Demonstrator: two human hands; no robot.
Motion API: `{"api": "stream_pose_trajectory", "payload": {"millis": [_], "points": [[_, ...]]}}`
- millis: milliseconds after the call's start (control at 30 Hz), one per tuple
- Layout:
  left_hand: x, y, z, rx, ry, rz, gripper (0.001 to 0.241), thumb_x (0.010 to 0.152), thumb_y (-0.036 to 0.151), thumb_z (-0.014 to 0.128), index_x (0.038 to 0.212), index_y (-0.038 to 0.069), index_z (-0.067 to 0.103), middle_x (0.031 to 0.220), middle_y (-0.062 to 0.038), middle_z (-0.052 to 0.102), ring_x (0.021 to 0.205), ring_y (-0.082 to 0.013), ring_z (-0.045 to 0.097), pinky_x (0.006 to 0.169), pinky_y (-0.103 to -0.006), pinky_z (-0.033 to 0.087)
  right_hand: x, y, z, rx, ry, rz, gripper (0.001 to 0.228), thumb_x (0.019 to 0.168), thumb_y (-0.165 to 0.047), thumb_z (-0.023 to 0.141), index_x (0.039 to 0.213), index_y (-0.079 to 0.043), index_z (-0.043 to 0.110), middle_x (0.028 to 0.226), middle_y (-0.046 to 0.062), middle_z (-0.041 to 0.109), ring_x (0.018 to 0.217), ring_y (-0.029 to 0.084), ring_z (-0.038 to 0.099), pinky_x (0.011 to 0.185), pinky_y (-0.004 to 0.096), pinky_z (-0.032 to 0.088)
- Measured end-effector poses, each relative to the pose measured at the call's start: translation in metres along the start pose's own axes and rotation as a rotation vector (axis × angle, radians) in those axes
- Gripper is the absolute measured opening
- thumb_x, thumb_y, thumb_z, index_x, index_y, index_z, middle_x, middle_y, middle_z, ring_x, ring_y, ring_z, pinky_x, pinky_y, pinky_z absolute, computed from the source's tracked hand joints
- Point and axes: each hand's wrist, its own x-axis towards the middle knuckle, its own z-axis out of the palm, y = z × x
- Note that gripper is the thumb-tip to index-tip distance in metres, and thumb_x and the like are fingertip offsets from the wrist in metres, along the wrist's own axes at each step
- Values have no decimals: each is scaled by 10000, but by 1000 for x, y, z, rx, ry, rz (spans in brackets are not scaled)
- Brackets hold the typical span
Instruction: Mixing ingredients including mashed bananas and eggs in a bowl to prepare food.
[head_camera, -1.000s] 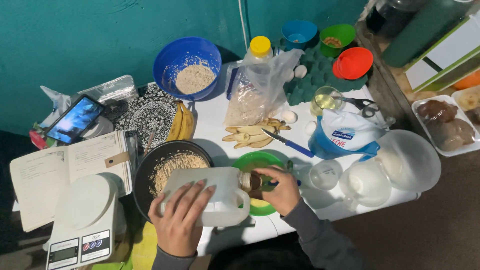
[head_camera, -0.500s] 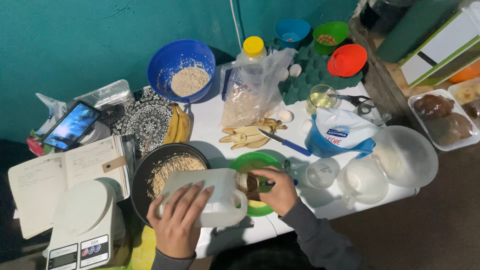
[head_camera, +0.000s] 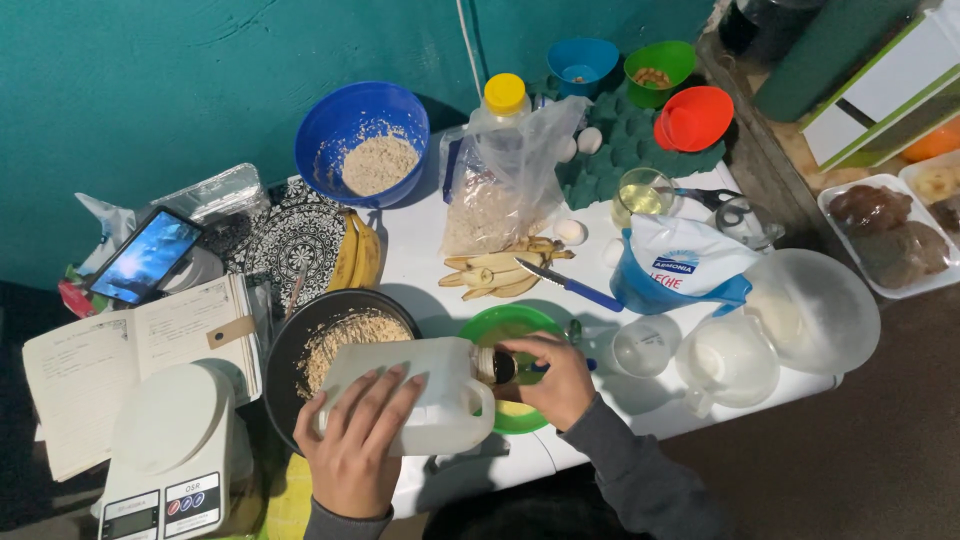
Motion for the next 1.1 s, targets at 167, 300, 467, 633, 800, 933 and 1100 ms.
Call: {"api": "stream_pose_trajectory", "payload": {"millis": [167,300,467,633,800,933,1100], "points": [[1,0,-1,-27,5,-19,576,754,58,626,1284,280,664,1311,81,661,1245,-135,585,1137,-469,254,1,4,1,3,17,-5,635,571,-288,975,1137,-96,761,1091,44,752,950,185,712,768,338,552],[1,1,0,-70,11,-65,588,730,90,661,1291,264,655,1302,71,653,1241,-148,575,1129,-478,251,2,8,1,-11,21,-5,649,566,-288,979,1140,-80,757,1109,61,743,968,196,707,777,342,557],[0,-1,1,-39,7,-52,599,718,58,648,1278,271,660,1301,78,658,1246,-137,579,1124,-477,259,2,9,2,-9,18,-3,655,561,-283,980,1142,-76,757,1116,65,747,976,196,712,795,342,559],[1,-3,0,-26,15,-40,586,747,52,637,1288,275,661,1311,80,658,1251,-132,580,1127,-471,261,3,9,3,13,5,0,653,556,-274,976,1141,-78,763,1113,66,751,980,200,713,804,347,555],[1,-4,0,-21,7,-30,558,761,79,624,1280,281,665,1313,78,658,1249,-134,581,1125,-474,260,3,8,3,-6,7,-4,659,547,-281,984,1134,-78,765,1113,69,742,989,208,700,797,352,552],[2,-3,0,-10,-11,-41,564,755,76,623,1276,287,671,1300,86,660,1244,-129,584,1125,-474,260,3,9,5,-16,20,-4,658,547,-285,985,1131,-76,765,1114,73,737,986,210,701,794,350,556],[1,-6,4,-69,20,-61,591,726,69,651,1284,265,662,1312,71,659,1240,-145,582,1125,-474,258,3,12,5,-18,26,11,657,562,-285,979,1143,-70,759,1135,73,738,997,205,712,818,343,565]]}}
